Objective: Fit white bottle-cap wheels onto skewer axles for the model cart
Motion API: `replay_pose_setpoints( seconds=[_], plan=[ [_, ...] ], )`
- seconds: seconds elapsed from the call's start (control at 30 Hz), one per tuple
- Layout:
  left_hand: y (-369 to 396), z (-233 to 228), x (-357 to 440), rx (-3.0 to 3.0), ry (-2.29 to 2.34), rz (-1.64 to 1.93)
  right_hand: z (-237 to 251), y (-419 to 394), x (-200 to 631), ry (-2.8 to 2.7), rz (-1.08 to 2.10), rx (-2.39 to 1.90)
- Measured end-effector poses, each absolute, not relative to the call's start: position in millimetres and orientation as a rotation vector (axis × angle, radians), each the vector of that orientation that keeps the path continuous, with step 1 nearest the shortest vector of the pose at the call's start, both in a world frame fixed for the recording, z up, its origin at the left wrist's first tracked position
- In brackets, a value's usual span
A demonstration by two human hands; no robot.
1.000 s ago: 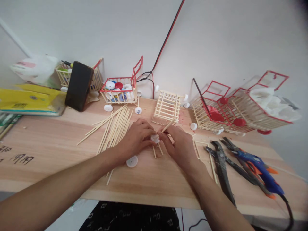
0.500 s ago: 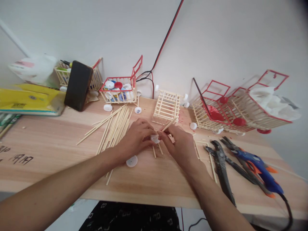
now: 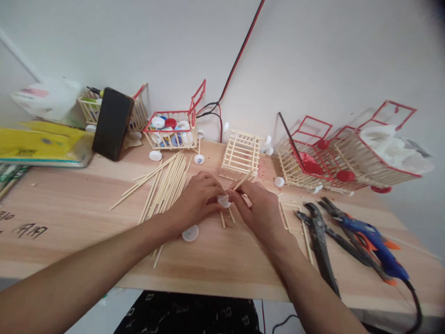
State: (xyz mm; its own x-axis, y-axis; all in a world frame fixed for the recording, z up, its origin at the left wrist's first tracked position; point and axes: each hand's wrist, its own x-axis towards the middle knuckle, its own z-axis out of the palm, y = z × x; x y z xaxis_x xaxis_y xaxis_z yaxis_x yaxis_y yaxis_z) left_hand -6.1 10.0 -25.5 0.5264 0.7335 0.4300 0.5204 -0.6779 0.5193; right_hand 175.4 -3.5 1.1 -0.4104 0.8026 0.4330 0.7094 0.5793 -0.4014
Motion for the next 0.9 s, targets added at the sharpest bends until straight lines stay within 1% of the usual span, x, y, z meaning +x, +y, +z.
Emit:
replay_pose_setpoints(
  seconds=[0.9],
  plan=[
    [10.8, -28.9, -5.0, 2.438, 1.033, 0.92, -0.6, -1.7, 175.2, -2.249, 0.185, -1.171]
  ],
)
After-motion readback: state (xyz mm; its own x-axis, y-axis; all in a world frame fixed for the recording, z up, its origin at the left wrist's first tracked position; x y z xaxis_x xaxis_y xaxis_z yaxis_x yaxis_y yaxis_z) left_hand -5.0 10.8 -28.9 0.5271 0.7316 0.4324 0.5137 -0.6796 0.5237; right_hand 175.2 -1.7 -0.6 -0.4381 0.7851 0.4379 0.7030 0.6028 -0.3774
